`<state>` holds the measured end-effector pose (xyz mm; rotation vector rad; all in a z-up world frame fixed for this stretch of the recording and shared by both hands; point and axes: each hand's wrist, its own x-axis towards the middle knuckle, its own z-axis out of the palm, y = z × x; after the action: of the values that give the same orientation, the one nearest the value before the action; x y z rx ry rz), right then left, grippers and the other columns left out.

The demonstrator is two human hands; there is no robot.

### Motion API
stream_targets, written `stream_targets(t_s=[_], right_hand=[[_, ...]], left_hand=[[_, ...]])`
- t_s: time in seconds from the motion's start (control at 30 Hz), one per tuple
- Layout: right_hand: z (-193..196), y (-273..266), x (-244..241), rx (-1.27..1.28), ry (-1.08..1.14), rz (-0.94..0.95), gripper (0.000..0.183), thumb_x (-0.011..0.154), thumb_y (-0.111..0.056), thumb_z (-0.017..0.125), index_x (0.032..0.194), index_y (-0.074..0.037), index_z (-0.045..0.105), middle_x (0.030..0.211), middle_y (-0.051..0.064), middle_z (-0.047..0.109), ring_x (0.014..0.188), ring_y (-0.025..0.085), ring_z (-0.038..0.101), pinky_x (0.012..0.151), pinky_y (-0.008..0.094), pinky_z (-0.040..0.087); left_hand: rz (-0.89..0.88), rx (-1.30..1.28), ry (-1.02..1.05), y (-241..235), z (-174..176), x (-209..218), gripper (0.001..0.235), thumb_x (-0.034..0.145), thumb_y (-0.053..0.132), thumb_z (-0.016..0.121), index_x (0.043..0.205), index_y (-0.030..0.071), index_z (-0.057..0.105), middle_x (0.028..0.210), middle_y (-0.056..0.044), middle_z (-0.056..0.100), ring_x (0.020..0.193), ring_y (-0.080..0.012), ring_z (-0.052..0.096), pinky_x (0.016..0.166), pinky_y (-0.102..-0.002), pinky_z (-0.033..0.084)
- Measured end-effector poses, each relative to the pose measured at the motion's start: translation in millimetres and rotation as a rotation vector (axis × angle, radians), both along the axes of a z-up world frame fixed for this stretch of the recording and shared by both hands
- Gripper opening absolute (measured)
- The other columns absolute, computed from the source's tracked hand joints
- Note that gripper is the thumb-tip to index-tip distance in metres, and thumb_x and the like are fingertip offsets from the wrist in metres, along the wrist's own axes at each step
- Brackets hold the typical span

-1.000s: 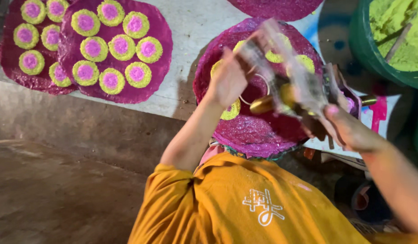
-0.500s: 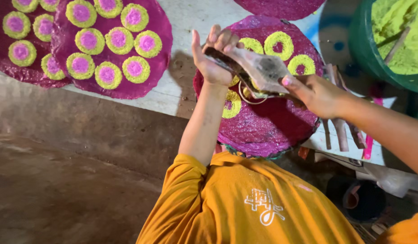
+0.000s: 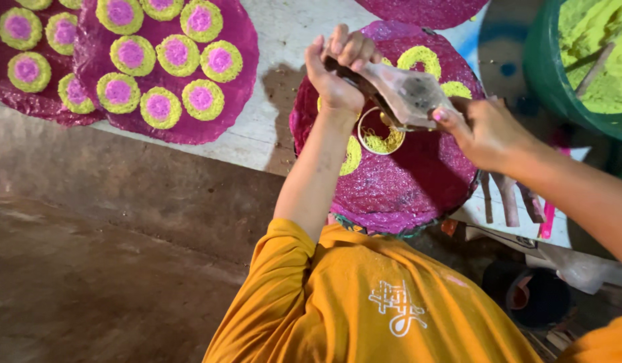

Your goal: The person uses a specialized wooden tool with circular metal rings to apply yellow and pink paste patterns onto several pink circular bases. They scoop paste from green plastic bowls and press the tool onto the bases repeatedly to create decorative rings.

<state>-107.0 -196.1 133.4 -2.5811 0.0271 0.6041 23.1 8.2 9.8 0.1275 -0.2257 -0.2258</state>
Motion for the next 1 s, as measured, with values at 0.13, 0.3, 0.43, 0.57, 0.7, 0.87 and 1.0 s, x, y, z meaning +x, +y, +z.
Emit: stream_targets(t_s=[0.13,0.3,0.43,0.57,0.7,0.87,1.0], right_hand=[[-9.7,16.4,0.1,0.13,-0.129,0.05,0.061,0.105,-0.058,0.04,0.095,-0.003,0.065,0.069,0.019,0.064,0.064,0.035,0.063,0.066,0.047,0.049],[-22.5,14.9,-8.3,0.135,0.012,0.011,0.065,0.106,-0.059,0.039,0.089,-0.002,0.066,0.068,0.019,0.065,0.064,0.031,0.062,0.067,0.046,0.05],[-27.0,-18.1,-12.9,-0.082,0.326,-0.143,0.073,0.104,-0.063,0.033,0.085,-0.002,0.07,0.068,0.016,0.067,0.062,0.029,0.065,0.062,0.048,0.054],[-21.5,-75.5,-30.7,-0.078,0.322,-0.195,0.077,0.102,-0.07,0.029,0.093,-0.003,0.065,0.072,0.012,0.063,0.064,0.025,0.062,0.063,0.043,0.054],[-27.0,-110.6,-75.0,0.443,-0.03,-0.326,0.082,0.101,-0.078,0.027,0.101,-0.002,0.059,0.078,0.008,0.058,0.069,0.021,0.057,0.065,0.037,0.05],[-51.8,-96.0,-117.6,1.001,-0.227,-0.541,0.098,0.089,-0.089,0.049,0.132,-0.001,0.051,0.094,0.01,0.058,0.083,0.022,0.057,0.073,0.039,0.049],[-61.4,-82.0,-136.6,1.061,-0.337,-0.64,0.103,0.086,-0.093,0.05,0.135,-0.003,0.049,0.097,0.01,0.057,0.08,0.022,0.056,0.075,0.039,0.047]], left_hand=[[0.002,-0.013,-0.025,23.5,5.2,3.2,0.035,0.096,0.048,0.045,0.076,0.021,0.038,0.063,0.008,0.034,0.06,-0.0107,0.036,0.069,-0.035,0.042],[-0.004,-0.034,0.058,27.1,-16.6,-14.4,0.032,0.097,0.044,0.04,0.077,0.02,0.041,0.064,0.007,0.037,0.06,-0.0103,0.04,0.066,-0.033,0.043],[-0.075,-0.15,0.024,0.3,-31.3,-24.6,0.037,0.114,0.035,0.029,0.088,0.017,0.049,0.077,0.003,0.047,0.071,-0.0137,0.05,0.073,-0.032,0.047],[-0.157,0.627,0.101,-1.2,-16.8,-37.6,0.067,0.103,0.064,0.026,0.114,0.009,0.061,0.105,-0.013,0.064,0.107,-0.0259,0.061,0.101,-0.044,0.047],[0.101,1.826,-0.633,33.5,14.4,-74.0,0.094,0.086,0.064,0.07,0.152,0.006,0.039,0.142,-0.017,0.057,0.138,-0.0369,0.04,0.112,-0.061,0.027],[0.128,2.108,-0.869,41.5,30.7,-106.9,0.124,0.058,0.043,0.094,0.156,0.007,0.026,0.145,-0.014,0.048,0.137,-0.0344,0.036,0.112,-0.058,0.023],[0.127,2.129,-0.847,38.0,32.4,-106.3,0.12,0.06,0.039,0.095,0.156,0.01,0.029,0.143,-0.013,0.051,0.136,-0.0311,0.039,0.113,-0.054,0.024]])
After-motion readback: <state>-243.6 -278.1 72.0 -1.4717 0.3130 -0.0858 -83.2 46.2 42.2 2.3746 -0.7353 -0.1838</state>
